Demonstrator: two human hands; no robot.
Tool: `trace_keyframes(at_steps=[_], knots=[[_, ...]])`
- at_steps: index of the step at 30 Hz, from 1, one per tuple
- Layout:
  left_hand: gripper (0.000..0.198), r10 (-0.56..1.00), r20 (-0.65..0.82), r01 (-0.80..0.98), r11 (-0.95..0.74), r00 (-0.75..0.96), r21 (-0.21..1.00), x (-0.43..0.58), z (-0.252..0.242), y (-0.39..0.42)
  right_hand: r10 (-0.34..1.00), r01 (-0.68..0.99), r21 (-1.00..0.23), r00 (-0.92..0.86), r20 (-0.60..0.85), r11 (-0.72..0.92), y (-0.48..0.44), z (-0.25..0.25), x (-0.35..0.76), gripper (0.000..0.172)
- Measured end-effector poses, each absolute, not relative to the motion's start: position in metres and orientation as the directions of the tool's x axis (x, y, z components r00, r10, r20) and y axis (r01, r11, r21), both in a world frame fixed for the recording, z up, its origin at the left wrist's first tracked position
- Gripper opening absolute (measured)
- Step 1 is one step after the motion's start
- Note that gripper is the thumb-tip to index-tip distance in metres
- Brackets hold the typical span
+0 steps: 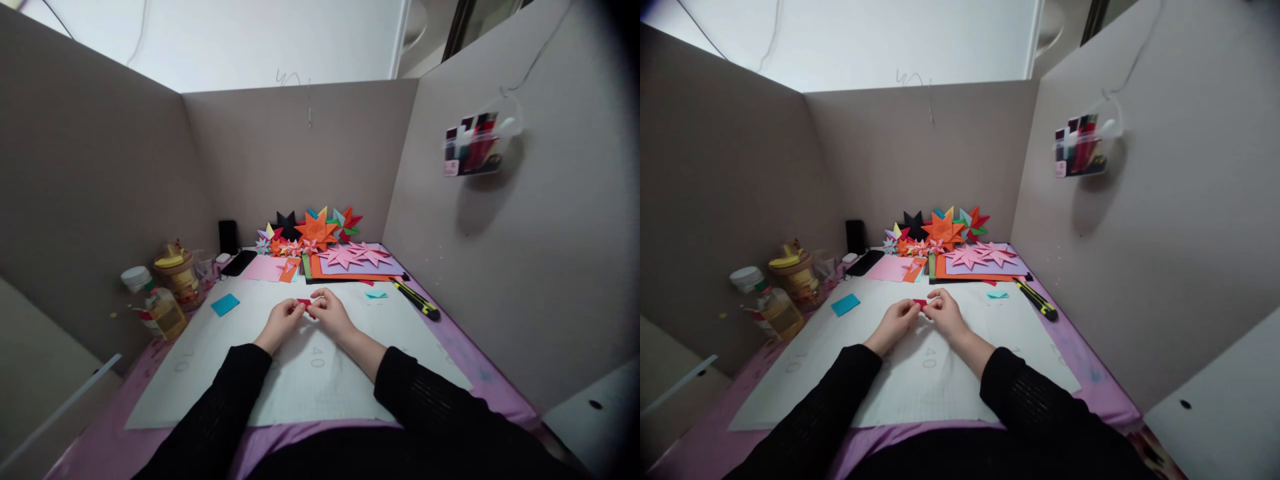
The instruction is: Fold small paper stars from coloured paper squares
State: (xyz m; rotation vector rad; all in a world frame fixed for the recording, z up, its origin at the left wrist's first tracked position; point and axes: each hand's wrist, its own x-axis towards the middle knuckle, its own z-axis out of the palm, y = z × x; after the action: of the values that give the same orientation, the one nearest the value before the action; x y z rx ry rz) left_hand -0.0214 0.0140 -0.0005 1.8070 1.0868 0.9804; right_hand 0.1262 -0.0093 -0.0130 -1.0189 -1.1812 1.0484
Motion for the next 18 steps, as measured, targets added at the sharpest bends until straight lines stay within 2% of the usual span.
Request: trace_keyframes(at_steps=[4,9,15,18], knots=[[0.028,0.886,0.307,0.402,-0.437,0.349,0.805,-0.02,0.0002,0.0125,0.988,-0.061,-0.986,0.01,0.154,0.154,-0.0109,-0.0141,0.1239,0.02],[0.025,0.808,0.365,0.464,-0.571,0.462,0.677,-0.0203,-0.0018,0.0116,0.982,0.049,-0.981,-0.007,0.189,0.189,-0.0073,-0.017,0.1274,0.018],[0.028,0.8,0.336,0.517,-0.584,0.498,0.625,-0.0201,-0.0044,0.0131,0.986,0.07,-0.984,-0.01,0.166,0.166,-0.0054,-0.0174,0.1307,0.017],[0.027,0.825,0.351,0.544,-0.558,0.442,0.627,-0.0243,-0.0027,0.0177,0.985,0.079,-0.984,0.054,0.164,0.16,-0.0043,-0.0171,0.1322,0.018]])
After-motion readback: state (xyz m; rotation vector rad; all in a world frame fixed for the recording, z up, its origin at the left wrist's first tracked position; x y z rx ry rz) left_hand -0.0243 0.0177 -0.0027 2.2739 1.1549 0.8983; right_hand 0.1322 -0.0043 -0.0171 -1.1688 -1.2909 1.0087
